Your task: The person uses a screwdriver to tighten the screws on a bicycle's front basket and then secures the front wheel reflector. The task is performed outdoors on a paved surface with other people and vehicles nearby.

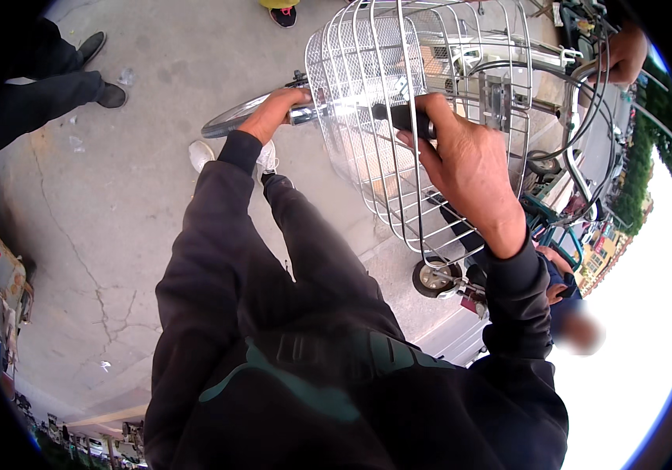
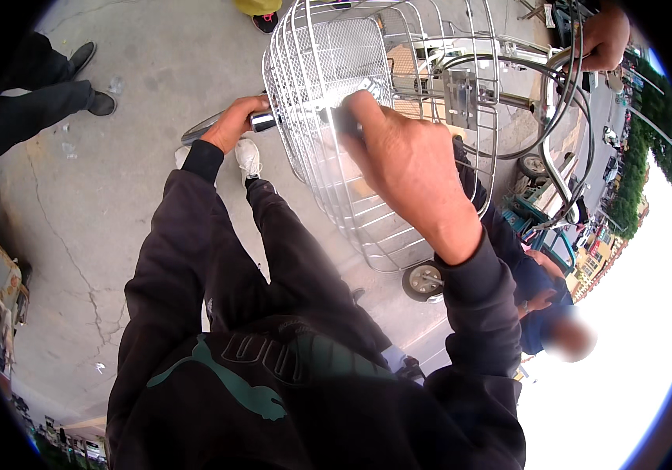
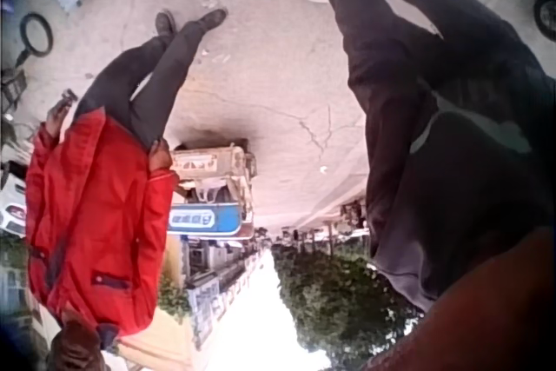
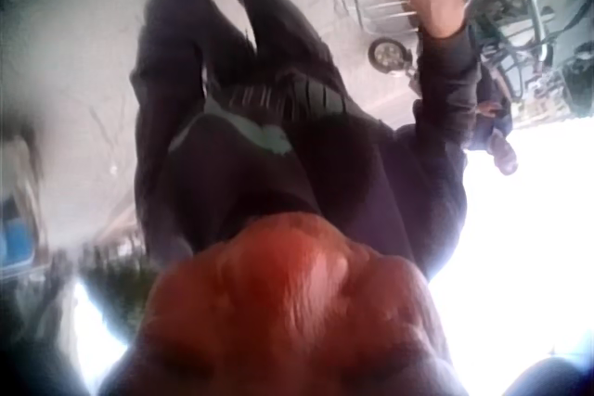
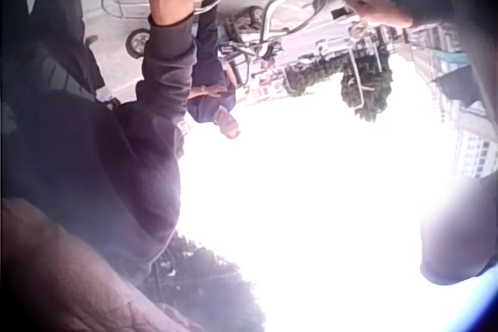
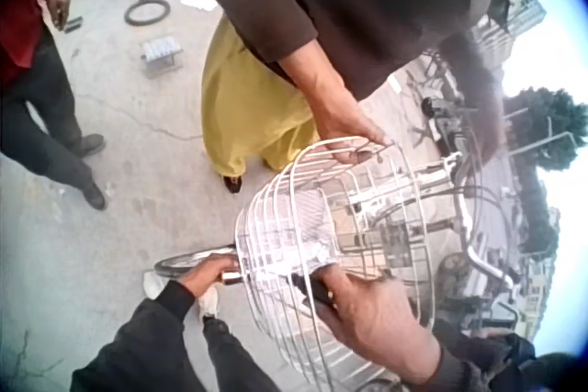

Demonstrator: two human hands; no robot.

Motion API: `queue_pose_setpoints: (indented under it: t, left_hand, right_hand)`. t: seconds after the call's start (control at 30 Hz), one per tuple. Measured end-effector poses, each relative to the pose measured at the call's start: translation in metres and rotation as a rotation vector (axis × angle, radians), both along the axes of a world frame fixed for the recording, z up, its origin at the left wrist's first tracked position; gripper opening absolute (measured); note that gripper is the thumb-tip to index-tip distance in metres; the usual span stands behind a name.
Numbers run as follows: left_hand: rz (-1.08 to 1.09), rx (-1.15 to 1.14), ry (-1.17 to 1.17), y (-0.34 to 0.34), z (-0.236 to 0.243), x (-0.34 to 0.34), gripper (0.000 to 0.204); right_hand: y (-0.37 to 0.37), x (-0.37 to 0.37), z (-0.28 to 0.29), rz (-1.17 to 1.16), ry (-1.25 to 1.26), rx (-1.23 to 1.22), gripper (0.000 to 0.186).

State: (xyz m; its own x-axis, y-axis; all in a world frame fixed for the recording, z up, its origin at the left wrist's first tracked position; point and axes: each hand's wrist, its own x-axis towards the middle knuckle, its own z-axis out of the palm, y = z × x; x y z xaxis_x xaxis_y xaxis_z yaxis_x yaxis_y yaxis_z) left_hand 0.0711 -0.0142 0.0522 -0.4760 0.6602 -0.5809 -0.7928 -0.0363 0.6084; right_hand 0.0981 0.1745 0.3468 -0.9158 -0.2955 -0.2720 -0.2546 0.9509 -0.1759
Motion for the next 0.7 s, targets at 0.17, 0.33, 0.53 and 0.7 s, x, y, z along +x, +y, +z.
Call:
queue_pose_setpoints:
  t: [0.17, 0.33, 0.53, 0.7]
  left_hand:
    - [0.021, -0.021, -0.036, 0.003, -0.005, 0.006, 0.04]
    - [-0.04, -0.056, -0.046, 0.004, 0.005, -0.005, 0.039]
    - [-0.056, -0.107, -0.06, 0.002, 0.015, -0.008, 0.042]
    - [0.02, -0.104, -0.117, 0.012, 0.021, -0.011, 0.048]
  right_hand:
    - [-0.003, 0.004, -0.004, -0.132, 0.12, 0.041, 0.038]
    - [-0.003, -0.005, 0.004, -0.176, -0.037, 0.287, 0.032]
    - [0.003, -0.004, 0.001, 0.021, 0.03, 0.092, 0.038]
    - [0.005, 0.009, -0.003, -0.081, 0.104, -0.115, 0.032]
